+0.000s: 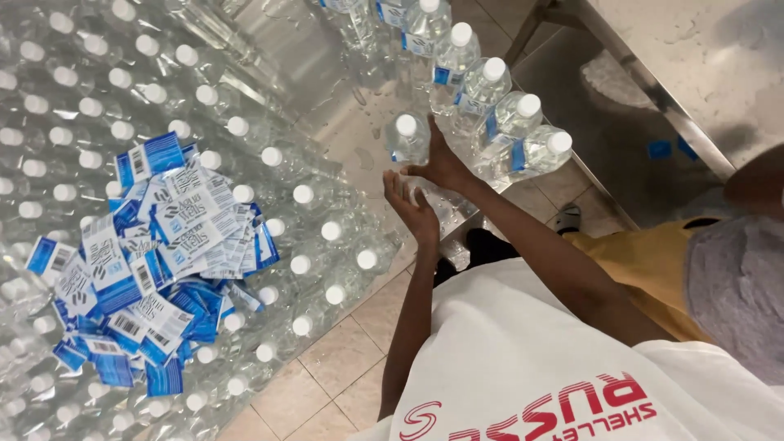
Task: Manually applying adhesive labels to plastic water bottles at a production table.
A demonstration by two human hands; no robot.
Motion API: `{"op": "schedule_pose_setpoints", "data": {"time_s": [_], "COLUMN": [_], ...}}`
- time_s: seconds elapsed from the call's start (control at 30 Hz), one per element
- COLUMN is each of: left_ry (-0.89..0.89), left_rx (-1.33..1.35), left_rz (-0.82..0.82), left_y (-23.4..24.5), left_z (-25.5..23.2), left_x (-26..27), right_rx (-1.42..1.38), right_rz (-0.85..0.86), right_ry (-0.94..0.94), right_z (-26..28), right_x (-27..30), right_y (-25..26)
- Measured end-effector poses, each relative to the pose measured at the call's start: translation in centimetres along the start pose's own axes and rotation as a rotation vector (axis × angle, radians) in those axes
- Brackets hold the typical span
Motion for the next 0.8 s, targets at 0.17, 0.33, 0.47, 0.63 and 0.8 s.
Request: {"op": "schedule_pose_setpoints", "data": {"time_s": [0.17,0.33,0.47,0.63,0.8], "left_ry": [0.345,0.093,0.116,0.151,-0.049], "left_rx": [0.446,-0.164,-0.258,-0.206,-0.435], "left_rz": [-0.101,-0.015,-0.048,-0.094,-0.125], "left_y": [-2.9,-4.8,-6.1,-6.4,-6.1], "left_z": [1.0,8.0,8.5,13.3,14.9], "left_x": [-3.9,-7.9,-11.9,-17.9,-24.8], "right_rx": [0.260,0.190,0.130,0.049,0.060], "right_rz": [0.126,0.281,0.597,0.655,0.757], "right_ry": [-0.068,-0.049,-0.309,-0.273,-0.246], "right_z": [3.8,6.9,1.2,1.0,2.9], "right_x": [6.0,12.3,15.2,13.8,12.2], "right_y": [1.8,6.0,9.0,12.2,15.1]}}
Point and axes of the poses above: each hand's wrist, its own x-axis away from the middle knuckle, its own y-axis out of the back of the hand, z = x × y, the point moved 9 cm from there along -x, towards the middle knuckle
